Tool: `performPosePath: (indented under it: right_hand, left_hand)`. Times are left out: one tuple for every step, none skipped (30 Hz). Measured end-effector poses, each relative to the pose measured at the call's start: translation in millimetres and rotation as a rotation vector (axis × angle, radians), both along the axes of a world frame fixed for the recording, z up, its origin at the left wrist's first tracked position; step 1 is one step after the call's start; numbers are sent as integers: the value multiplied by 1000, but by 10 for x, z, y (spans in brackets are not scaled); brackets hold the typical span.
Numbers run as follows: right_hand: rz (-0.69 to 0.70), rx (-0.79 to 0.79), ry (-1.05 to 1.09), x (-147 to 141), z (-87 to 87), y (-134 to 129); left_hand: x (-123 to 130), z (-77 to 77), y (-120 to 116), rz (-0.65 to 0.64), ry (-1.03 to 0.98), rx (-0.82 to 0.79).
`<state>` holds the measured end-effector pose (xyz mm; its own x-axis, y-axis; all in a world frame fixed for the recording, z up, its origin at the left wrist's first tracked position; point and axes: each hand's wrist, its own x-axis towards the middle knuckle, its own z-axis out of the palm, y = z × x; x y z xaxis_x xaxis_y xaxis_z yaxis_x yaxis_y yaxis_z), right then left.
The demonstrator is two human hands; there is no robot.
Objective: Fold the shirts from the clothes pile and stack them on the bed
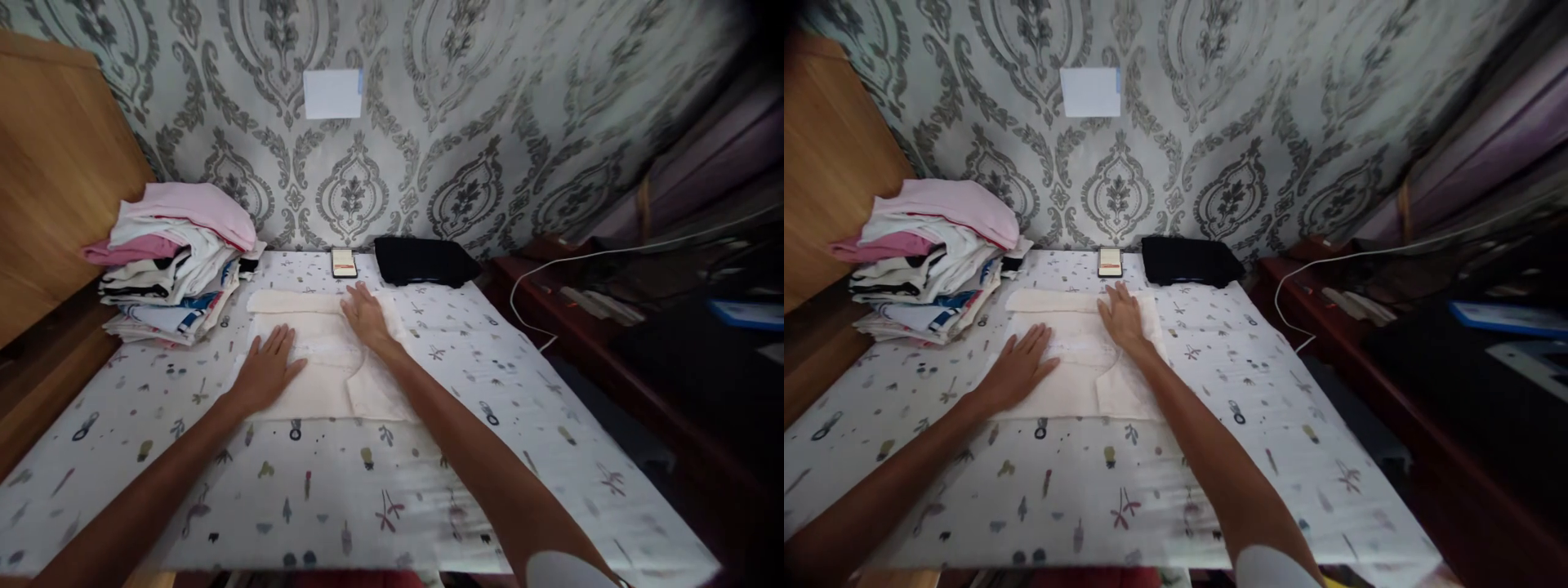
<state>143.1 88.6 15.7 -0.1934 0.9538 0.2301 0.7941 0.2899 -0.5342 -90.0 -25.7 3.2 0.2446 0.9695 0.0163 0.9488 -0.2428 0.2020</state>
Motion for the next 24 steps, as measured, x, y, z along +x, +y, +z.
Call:
performPosePath:
  right_hand:
    - [-32,41,64,132,12,-41]
    - [-74,54,111,280,16,-98]
    - [-126,32,137,435,11,-169]
    - [-191,-18,144,584,1,-249]
    - [-257,-81,137,718,-13,-333]
    - [-311,-139,126,827,-27,-415]
    - [-348,-184,119,909,-36,-487]
    - [-371,-217,130,961,-40,-544]
    - [-386,-253,178,988,-37,-585]
    - [-398,-296,255,993,-27,-607]
    - [-408,-345,347,983,-11,-613]
    - [-418,-396,439,963,9,-606]
    - [-425,-445,521,938,30,-592]
    - [-425,-488,586,910,50,-573]
    - [-416,-524,634,882,70,-555]
    - [-396,-557,676,854,87,-539]
    - [-366,-592,728,827,101,-527]
    - [-330,-625,777,801,114,-520]
    - [-291,-650,818,777,125,-518]
    - [-251,-667,864,757,137,-519]
    - [-213,-679,922,743,149,-523]
    - [-179,-689,990,736,165,-528]
    - [-145,-699,1061,738,184,-534]
    - [-115,-708,1127,750,209,-540]
  left_hand:
    - [4,32,16,-7,-56,-7]
    - [28,77,38,-16,-132,-15]
    - [77,129,65,-28,-230,-25]
    - [150,183,95,-40,-352,-37]
    - [245,233,132,-46,-500,-58]
    - [361,273,176,-47,-672,-97]
    - [490,303,229,-34,-861,-156]
    - [628,319,291,-1,-1054,-234]
    - [765,324,362,51,-1235,-320]
    - [895,319,438,120,-1389,-401]
    - [1010,307,515,199,-1507,-470]
    - [1106,291,589,280,-1593,-518]
    - [1178,275,656,354,-1657,-548]
    - [1228,259,713,410,-1707,-568]
    - [1257,246,758,451,-1748,-582]
    - [1270,236,789,478,-1780,-590]
    - [1273,230,808,491,-1804,-592]
    - [1271,227,816,499,-1819,-591]
    - [1271,228,814,508,-1827,-589]
    - [1276,233,806,519,-1834,-588]
    - [1290,241,794,533,-1847,-590]
    - [1316,251,780,545,-1862,-595]
    - [1352,265,768,550,-1879,-604]
    - [1398,281,759,550,-1896,-615]
